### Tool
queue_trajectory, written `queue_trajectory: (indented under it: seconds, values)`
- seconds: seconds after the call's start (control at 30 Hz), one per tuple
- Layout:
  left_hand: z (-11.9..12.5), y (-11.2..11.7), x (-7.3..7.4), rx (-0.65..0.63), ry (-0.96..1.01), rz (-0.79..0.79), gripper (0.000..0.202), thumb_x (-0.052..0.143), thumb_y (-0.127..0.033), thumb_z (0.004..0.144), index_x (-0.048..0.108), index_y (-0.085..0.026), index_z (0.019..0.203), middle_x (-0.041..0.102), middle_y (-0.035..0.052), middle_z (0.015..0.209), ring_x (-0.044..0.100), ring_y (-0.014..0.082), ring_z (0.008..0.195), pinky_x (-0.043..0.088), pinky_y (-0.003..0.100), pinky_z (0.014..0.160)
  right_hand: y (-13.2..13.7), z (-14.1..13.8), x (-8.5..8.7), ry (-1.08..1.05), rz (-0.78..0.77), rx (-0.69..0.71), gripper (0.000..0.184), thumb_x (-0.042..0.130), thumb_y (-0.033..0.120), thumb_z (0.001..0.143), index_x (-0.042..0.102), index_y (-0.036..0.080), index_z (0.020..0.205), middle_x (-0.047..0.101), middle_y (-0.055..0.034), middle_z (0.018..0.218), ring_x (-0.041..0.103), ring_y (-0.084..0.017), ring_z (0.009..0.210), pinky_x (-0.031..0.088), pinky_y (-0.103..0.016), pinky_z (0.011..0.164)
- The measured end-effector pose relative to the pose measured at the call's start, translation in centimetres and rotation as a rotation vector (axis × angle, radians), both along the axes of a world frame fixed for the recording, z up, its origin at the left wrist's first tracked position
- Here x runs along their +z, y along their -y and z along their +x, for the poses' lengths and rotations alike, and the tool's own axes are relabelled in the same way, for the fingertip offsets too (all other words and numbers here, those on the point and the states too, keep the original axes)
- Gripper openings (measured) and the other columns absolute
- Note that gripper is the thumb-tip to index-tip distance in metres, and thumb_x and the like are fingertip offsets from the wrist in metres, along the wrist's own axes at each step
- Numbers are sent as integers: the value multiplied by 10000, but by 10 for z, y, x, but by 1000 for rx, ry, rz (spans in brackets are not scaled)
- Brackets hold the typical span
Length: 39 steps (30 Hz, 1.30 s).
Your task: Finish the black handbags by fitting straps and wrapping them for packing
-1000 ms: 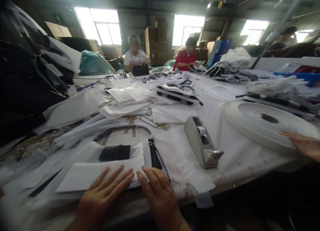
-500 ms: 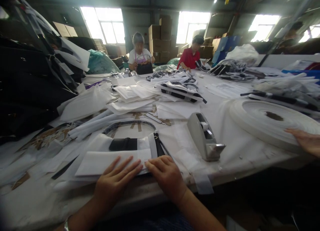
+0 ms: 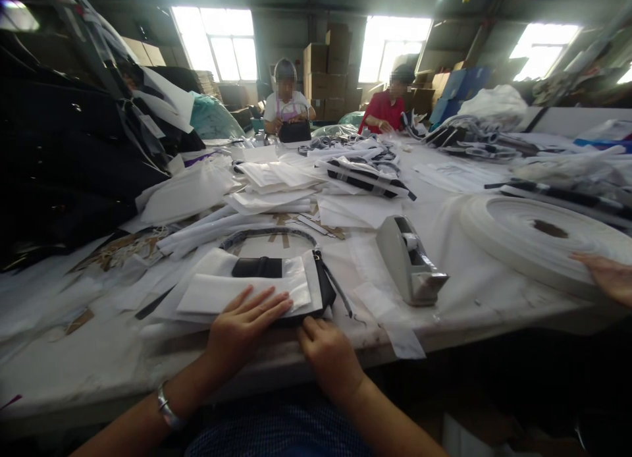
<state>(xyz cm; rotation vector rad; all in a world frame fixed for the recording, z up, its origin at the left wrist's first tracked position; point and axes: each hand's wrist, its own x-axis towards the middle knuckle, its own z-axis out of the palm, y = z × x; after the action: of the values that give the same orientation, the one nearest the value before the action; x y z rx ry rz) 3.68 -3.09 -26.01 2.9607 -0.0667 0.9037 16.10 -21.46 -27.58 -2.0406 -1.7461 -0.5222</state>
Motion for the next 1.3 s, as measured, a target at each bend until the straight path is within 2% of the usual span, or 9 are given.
queue_trajectory:
  seconds: [0.1, 0.2, 0.37, 0.5, 0.7, 1.03, 1.2, 1.3]
  values:
    - [0, 0, 1, 5, 6, -10, 416, 394, -127, 1024, 544, -319, 1362, 597, -51, 1373, 564, 204, 1278, 350, 455, 1156, -4, 10, 4, 66, -18, 118, 227, 512, 63, 936, 682, 166, 827, 698, -45, 788, 605, -164, 636, 434, -299, 586]
    - [1, -1, 1, 8, -3, -27, 406, 395, -147, 1031, 534, -326, 1367, 587, -64, 1384, 565, 200, 1277, 337, 451, 1163, -4, 13, 11, 58, -33, 188, 222, 498, 141, 975, 661, 193, 835, 670, -6, 763, 591, -149, 643, 412, -297, 595]
    - [3, -1, 2, 27, -29, -58, 392, 366, -178, 1045, 534, -336, 1362, 582, -83, 1388, 571, 195, 1271, 330, 442, 1164, 2, 5, 19, -56, -43, 75, 166, 483, 184, 997, 642, 173, 954, 661, -45, 878, 615, -182, 771, 453, -314, 712]
    - [4, -1, 4, 36, -33, -77, 385, 364, -184, 1047, 549, -336, 1348, 581, -90, 1388, 578, 200, 1263, 333, 445, 1160, 6, 8, 10, -28, -45, 85, 186, 479, 177, 998, 656, 163, 1055, 689, -81, 983, 630, -211, 825, 472, -325, 744]
    - [4, -1, 7, 22, -34, -80, 403, 371, -155, 1037, 552, -329, 1352, 590, -71, 1381, 584, 202, 1256, 340, 435, 1162, -4, 11, 2, 32, -114, 122, 235, 472, 62, 957, 684, 164, 970, 696, -67, 883, 616, -207, 717, 459, -322, 659]
    - [12, -8, 17, 32, -66, -143, 405, 430, -137, 1010, 542, -301, 1363, 599, -24, 1383, 575, 202, 1268, 384, 442, 1131, -17, 11, 24, -111, -207, -6, 136, 610, 87, 897, 636, 218, 920, 663, -22, 894, 628, -217, 806, 470, -334, 726]
    - [11, -6, 11, 29, -85, -143, 385, 426, -167, 1023, 531, -308, 1366, 588, -37, 1396, 571, 208, 1272, 349, 461, 1149, -5, 8, 15, -149, -233, -10, 140, 599, 100, 911, 639, 221, 968, 673, -49, 1076, 625, -255, 956, 498, -370, 828]
    - [11, -5, 8, 29, -88, -154, 385, 416, -169, 1027, 525, -311, 1368, 579, -49, 1405, 558, 207, 1285, 344, 460, 1148, 7, 11, 6, -149, -151, -44, 175, 544, 185, 966, 626, 192, 1121, 671, -92, 1115, 622, -261, 974, 512, -378, 836]
